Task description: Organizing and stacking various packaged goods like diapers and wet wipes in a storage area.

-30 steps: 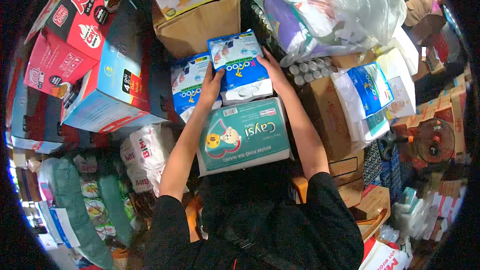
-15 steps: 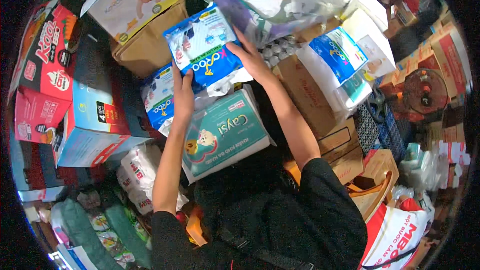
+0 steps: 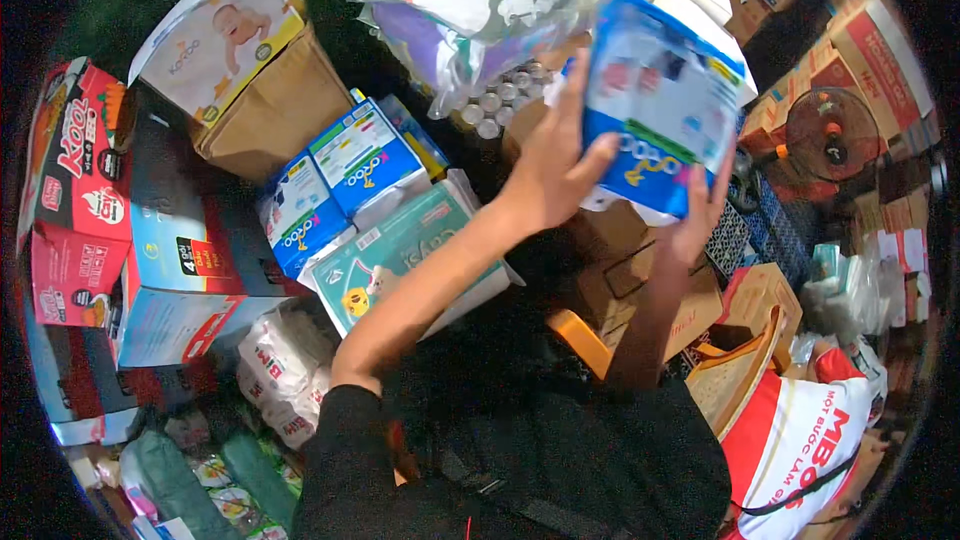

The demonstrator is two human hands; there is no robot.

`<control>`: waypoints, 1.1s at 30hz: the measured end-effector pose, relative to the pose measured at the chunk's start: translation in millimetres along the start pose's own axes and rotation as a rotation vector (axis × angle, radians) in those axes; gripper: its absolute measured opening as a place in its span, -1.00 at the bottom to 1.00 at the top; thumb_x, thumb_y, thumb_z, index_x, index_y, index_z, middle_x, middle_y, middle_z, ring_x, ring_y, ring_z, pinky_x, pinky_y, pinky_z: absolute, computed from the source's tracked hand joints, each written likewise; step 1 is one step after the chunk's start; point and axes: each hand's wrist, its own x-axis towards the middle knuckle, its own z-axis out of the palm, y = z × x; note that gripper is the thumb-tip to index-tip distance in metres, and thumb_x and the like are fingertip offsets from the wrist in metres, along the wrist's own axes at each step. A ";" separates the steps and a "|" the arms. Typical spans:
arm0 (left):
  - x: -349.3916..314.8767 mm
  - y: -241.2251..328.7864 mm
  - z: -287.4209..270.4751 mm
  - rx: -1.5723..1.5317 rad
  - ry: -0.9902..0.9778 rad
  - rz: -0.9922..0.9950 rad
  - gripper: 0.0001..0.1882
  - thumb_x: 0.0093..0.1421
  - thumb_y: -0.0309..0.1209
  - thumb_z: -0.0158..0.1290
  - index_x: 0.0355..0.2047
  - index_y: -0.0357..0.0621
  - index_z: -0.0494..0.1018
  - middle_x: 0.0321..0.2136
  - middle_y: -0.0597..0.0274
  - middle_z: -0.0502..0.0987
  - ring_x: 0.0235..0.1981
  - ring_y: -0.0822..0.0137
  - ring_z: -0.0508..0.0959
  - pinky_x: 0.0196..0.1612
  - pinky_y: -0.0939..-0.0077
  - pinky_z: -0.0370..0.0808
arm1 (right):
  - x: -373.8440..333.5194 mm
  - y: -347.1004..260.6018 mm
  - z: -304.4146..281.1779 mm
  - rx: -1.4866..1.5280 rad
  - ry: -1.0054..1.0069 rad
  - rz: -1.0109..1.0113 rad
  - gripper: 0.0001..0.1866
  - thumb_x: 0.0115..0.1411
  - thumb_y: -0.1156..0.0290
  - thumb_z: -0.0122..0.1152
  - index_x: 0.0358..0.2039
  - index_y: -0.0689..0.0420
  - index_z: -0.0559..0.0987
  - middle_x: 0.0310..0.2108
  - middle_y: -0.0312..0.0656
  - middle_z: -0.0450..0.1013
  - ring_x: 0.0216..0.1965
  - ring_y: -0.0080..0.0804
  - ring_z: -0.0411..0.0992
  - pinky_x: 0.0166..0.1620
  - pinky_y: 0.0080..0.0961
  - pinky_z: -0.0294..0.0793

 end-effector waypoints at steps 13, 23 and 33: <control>19.5 -70.9 150.8 0.548 -0.250 0.354 -0.42 0.38 -0.18 0.19 0.26 -0.34 0.49 0.27 -0.17 0.51 0.50 -0.15 0.30 0.57 -0.14 0.13 | 13.2 78.4 -145.9 -0.262 0.286 0.106 -0.25 0.54 0.19 0.16 0.58 0.28 0.18 0.43 0.03 0.31 0.34 -0.22 0.35 0.42 -0.33 0.26; 39.0 -101.3 138.1 0.816 -0.110 0.194 -0.49 0.43 0.05 0.11 0.23 0.08 0.61 0.36 -0.15 0.45 0.49 -0.32 0.26 0.49 -0.52 0.03 | 46.1 127.0 -115.7 -0.325 0.275 0.189 -0.19 0.56 0.11 0.13 0.59 0.33 0.12 0.48 0.10 0.25 0.36 -0.18 0.36 0.42 -0.30 0.29; 49.7 -115.2 119.0 0.646 -0.094 0.215 -0.44 0.38 -0.03 0.22 0.16 -0.23 0.59 0.21 -0.10 0.56 0.34 -0.27 0.39 0.44 -0.06 0.35 | 55.8 142.9 -103.2 -0.562 0.344 0.093 -0.20 0.53 0.07 0.15 0.51 0.44 0.24 0.44 0.27 0.33 0.39 0.00 0.39 0.42 -0.26 0.31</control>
